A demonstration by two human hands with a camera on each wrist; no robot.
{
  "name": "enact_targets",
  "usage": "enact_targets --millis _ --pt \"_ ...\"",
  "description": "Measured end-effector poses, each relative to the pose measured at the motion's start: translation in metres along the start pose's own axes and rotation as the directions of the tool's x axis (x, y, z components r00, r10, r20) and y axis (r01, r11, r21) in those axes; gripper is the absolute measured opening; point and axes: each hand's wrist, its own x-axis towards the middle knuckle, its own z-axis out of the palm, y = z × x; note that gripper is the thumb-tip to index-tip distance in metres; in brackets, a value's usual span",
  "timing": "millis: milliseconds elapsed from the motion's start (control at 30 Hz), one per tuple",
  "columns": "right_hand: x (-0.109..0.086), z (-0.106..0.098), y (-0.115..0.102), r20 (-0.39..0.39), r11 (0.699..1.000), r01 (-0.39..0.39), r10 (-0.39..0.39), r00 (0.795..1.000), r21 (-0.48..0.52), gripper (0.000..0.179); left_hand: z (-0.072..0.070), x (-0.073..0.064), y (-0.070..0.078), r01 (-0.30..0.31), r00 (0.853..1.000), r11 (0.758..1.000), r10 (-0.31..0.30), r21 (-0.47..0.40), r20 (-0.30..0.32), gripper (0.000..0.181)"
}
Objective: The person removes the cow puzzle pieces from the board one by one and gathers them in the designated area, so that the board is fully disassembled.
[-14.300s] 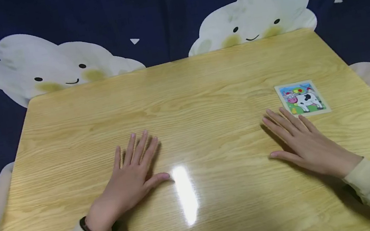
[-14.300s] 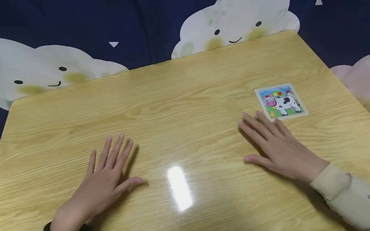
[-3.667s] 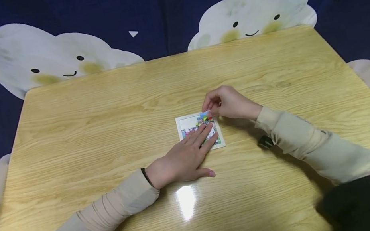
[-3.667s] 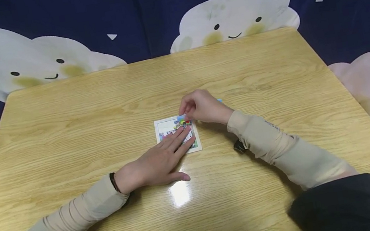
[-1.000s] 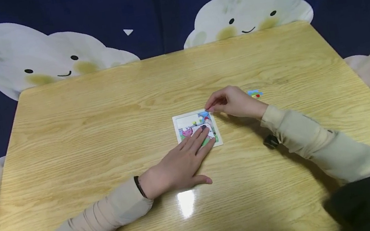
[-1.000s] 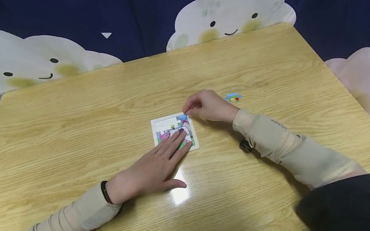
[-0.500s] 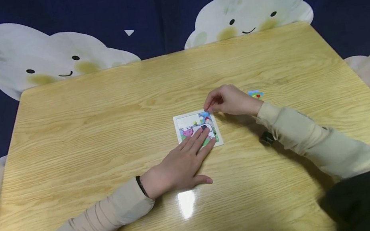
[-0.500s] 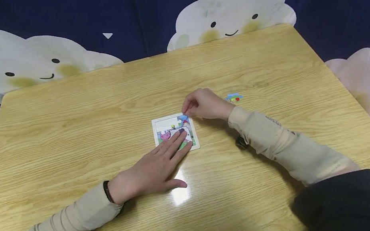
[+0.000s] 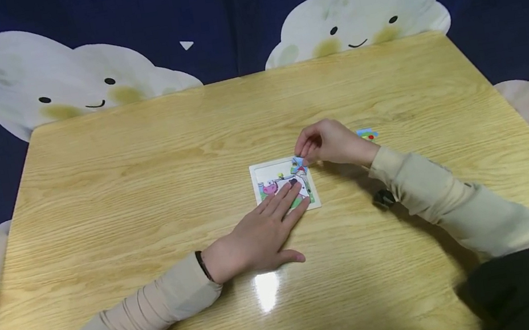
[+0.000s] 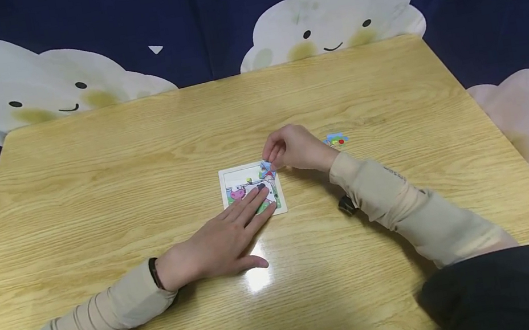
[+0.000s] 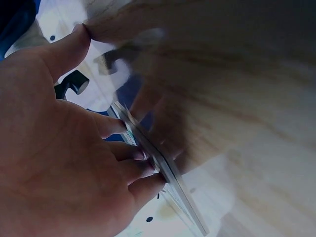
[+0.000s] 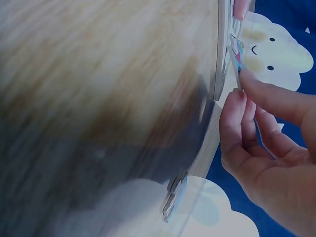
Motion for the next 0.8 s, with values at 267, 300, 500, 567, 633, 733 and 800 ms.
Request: enact_targets --millis 267,300,500,567,633,733,800 --pt "-0.003 0.003 -0.001 -0.020 0.999 0.012 -0.012 1.000 0.033 0.015 -0.001 0.000 0.001 0.003 1.000 1.000 -0.003 -0.004 -0.002 0.096" --pt "-0.003 0.004 -0.001 -0.024 0.999 0.013 -0.012 1.000 0.034 0.015 -0.001 -0.001 0.001 0.002 1.000 1.000 -0.002 -0.006 -0.003 0.096" --pt "-0.002 0.009 0.000 -0.039 0.998 0.027 -0.025 0.999 0.057 0.017 -0.002 -0.003 0.000 0.007 1.000 1.000 -0.007 -0.003 -0.003 0.096" --pt "-0.002 0.011 0.001 -0.043 0.998 0.033 -0.031 0.999 0.062 0.018 -0.002 -0.003 0.000 0.008 1.000 1.000 -0.008 0.005 -0.004 0.096" --pt "-0.003 0.011 0.001 -0.047 0.997 0.048 -0.045 0.998 0.060 0.018 -0.001 -0.003 0.000 0.008 1.000 1.000 -0.008 0.006 -0.004 0.096" --pt "-0.007 0.008 0.003 -0.059 0.995 0.070 -0.066 0.996 0.069 0.017 -0.001 -0.002 0.000 0.006 1.000 1.000 -0.006 -0.004 -0.001 0.096" --pt "-0.012 0.004 0.004 -0.067 0.994 0.075 -0.070 0.995 0.075 0.015 -0.001 -0.002 0.000 0.007 1.000 1.000 -0.007 -0.011 0.004 0.096"
